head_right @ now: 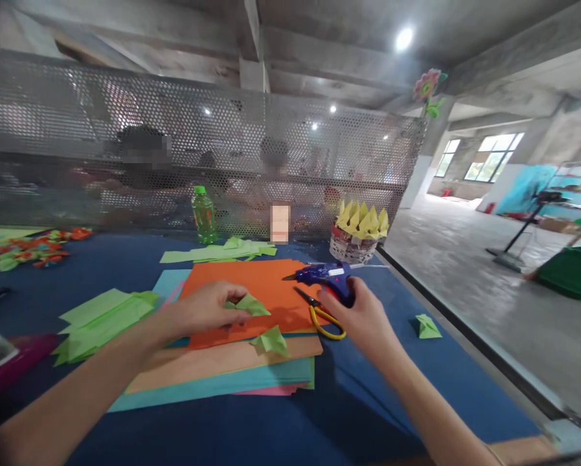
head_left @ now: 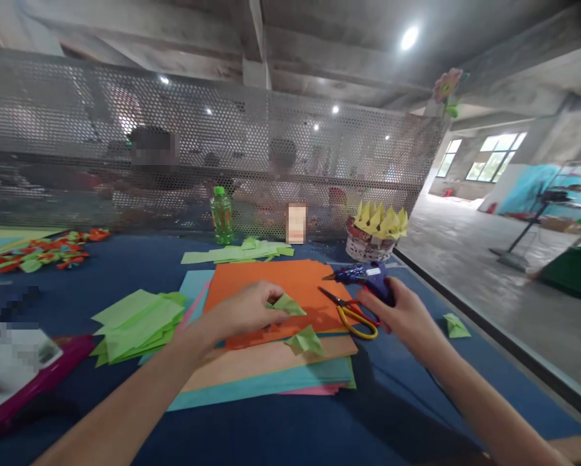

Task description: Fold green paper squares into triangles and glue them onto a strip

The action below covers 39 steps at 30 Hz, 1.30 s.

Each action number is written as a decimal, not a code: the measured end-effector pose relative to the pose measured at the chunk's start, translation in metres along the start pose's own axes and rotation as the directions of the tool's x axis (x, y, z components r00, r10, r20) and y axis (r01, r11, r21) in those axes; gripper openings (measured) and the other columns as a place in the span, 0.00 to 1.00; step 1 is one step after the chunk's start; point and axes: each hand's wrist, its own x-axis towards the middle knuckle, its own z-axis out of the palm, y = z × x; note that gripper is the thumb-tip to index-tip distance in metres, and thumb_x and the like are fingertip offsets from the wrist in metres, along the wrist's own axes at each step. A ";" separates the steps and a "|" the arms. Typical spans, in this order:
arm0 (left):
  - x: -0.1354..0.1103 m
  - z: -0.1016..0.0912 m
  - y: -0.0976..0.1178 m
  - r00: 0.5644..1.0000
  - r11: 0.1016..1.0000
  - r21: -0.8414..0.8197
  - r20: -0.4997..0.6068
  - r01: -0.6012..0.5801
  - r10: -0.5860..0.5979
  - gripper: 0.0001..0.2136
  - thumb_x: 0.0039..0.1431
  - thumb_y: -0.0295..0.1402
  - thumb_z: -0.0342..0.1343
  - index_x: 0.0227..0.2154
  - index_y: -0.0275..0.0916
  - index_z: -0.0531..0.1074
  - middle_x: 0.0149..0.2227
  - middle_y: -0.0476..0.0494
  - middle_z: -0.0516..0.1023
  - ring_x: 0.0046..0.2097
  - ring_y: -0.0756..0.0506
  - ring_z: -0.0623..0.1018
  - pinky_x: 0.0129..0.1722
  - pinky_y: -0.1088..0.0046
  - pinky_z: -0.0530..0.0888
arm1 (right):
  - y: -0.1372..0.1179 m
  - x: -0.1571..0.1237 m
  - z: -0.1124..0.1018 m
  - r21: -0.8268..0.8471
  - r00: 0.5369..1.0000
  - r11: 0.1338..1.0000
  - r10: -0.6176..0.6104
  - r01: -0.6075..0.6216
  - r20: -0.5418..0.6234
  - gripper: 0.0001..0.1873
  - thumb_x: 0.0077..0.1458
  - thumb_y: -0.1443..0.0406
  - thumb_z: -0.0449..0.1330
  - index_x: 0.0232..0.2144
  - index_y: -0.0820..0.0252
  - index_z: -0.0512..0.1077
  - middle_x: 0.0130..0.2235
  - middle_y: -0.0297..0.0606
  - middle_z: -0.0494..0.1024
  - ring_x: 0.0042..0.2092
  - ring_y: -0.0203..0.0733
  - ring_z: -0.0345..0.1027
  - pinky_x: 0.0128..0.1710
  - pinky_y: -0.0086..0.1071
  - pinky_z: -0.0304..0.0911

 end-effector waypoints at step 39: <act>-0.021 0.008 0.026 0.956 0.948 0.320 -0.281 0.006 0.089 0.12 0.60 0.41 0.54 0.25 0.40 0.72 0.24 0.45 0.75 0.27 0.45 0.69 0.28 0.68 0.54 | -0.018 -0.038 0.025 -0.330 0.979 0.925 -0.205 0.188 -0.015 0.15 0.58 0.50 0.58 0.31 0.53 0.61 0.28 0.34 0.74 0.29 0.44 0.68 0.27 0.32 0.57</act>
